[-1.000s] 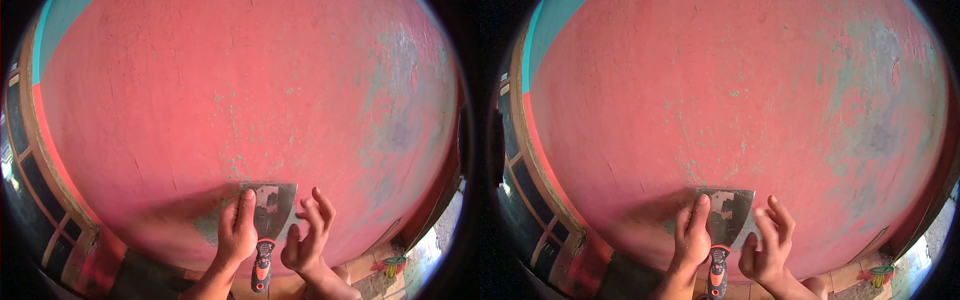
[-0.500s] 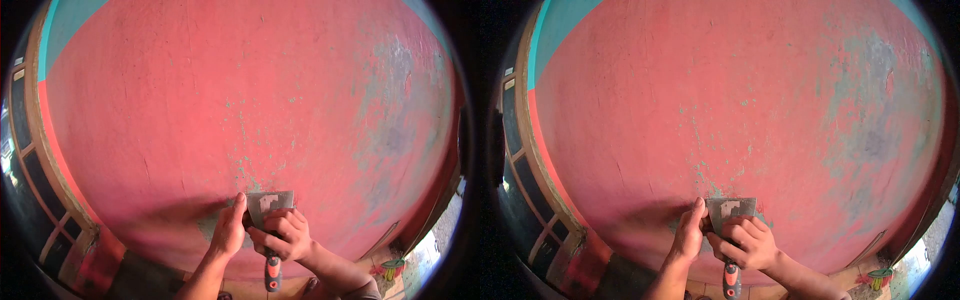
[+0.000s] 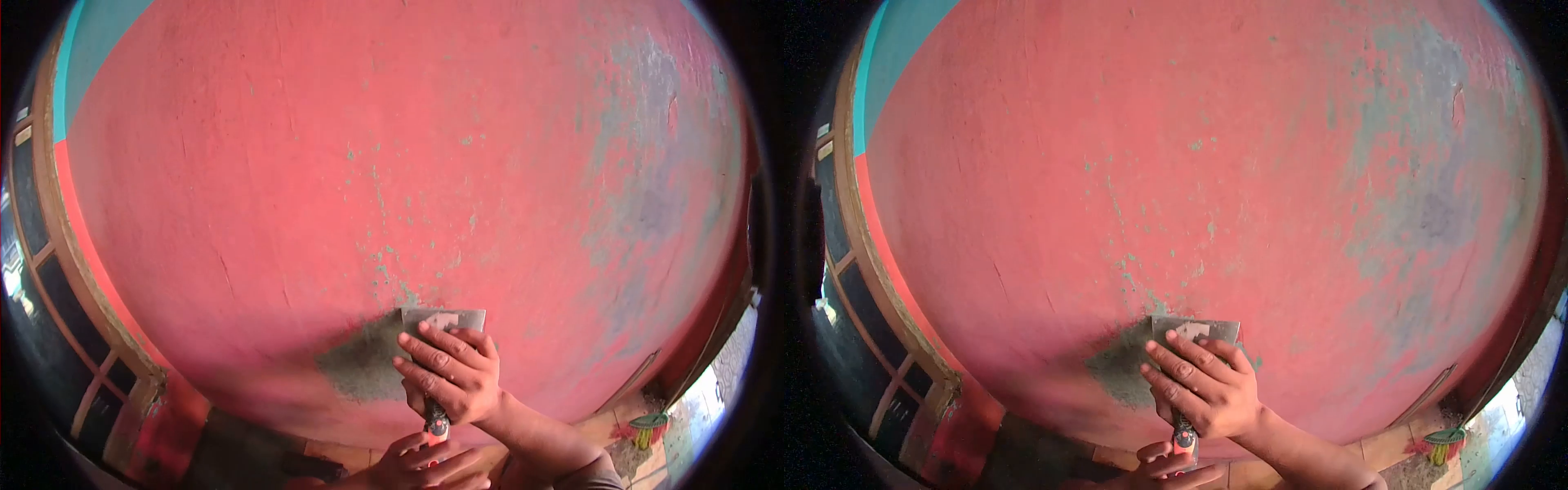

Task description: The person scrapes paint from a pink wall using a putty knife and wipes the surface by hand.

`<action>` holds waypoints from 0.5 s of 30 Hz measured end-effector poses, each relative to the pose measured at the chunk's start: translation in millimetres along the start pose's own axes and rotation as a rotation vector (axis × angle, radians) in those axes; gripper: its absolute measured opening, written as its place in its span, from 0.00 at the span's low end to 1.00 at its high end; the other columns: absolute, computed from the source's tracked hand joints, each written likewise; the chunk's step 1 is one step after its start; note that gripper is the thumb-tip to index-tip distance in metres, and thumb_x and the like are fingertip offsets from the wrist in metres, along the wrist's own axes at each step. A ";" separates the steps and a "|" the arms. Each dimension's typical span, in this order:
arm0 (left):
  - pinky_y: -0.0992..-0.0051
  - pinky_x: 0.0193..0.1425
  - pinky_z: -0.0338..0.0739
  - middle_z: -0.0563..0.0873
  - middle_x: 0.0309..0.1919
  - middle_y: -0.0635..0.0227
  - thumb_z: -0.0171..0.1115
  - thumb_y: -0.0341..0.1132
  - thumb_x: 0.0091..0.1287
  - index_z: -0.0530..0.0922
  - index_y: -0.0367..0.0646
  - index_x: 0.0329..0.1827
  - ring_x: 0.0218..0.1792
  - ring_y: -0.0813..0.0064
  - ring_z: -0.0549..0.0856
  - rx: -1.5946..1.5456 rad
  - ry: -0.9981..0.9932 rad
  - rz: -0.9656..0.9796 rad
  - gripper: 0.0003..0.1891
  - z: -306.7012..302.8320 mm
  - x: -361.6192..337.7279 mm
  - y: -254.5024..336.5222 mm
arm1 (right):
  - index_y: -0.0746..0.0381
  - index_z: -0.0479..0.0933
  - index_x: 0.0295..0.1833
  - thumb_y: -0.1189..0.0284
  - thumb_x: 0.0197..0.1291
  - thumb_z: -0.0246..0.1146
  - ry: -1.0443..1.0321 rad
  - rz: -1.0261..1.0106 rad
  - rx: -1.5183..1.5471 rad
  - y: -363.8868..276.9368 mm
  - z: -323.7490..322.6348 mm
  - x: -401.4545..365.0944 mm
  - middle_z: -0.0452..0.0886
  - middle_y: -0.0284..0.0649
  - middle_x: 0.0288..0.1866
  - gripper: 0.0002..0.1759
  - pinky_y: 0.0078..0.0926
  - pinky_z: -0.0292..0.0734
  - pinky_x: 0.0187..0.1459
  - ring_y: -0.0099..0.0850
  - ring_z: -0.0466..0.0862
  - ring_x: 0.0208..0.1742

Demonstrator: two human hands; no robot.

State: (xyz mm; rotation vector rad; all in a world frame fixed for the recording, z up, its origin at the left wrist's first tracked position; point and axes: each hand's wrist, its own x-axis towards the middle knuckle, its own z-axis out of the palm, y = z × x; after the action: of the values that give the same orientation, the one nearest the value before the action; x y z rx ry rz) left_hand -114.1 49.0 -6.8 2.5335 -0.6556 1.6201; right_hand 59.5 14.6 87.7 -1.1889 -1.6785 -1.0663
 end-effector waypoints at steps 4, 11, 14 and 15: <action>0.59 0.55 0.86 0.89 0.46 0.62 0.72 0.42 0.69 0.84 0.41 0.46 0.48 0.62 0.89 -0.031 -0.004 0.173 0.13 -13.6 55.8 -33.4 | 0.51 0.89 0.50 0.71 0.58 0.68 0.003 0.005 0.012 0.1 0.3 6.8 0.89 0.34 0.60 0.13 0.31 0.80 0.54 0.31 0.87 0.62; 0.62 0.47 0.86 0.87 0.39 0.60 0.72 0.42 0.70 0.82 0.42 0.34 0.42 0.60 0.87 -0.177 0.013 0.071 0.13 7.8 24.3 -37.1 | 0.51 0.89 0.42 0.73 0.56 0.63 0.018 0.026 0.039 -4.8 7.4 -0.5 0.92 0.35 0.51 0.12 0.33 0.81 0.61 0.32 0.91 0.57; 0.62 0.49 0.84 0.86 0.36 0.64 0.71 0.41 0.71 0.80 0.45 0.25 0.41 0.62 0.87 -0.668 -0.220 -0.124 0.16 19.0 -13.0 -29.7 | 0.51 0.89 0.41 0.73 0.57 0.61 0.033 -0.005 0.036 -4.4 14.2 -9.2 0.92 0.35 0.49 0.12 0.32 0.82 0.60 0.31 0.92 0.54; 0.62 0.50 0.84 0.86 0.35 0.65 0.70 0.41 0.71 0.79 0.46 0.23 0.41 0.63 0.87 -1.123 -0.257 -0.276 0.17 21.2 -17.7 -31.5 | 0.52 0.88 0.40 0.73 0.58 0.60 0.069 -0.030 0.035 -2.3 18.4 -9.4 0.93 0.36 0.47 0.12 0.31 0.84 0.58 0.31 0.92 0.53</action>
State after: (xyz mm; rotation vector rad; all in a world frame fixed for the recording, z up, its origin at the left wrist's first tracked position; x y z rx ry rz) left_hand -90.3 77.4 -26.4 1.8275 -0.8490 0.5313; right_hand 56.9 28.7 72.7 -1.0952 -1.6594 -1.0799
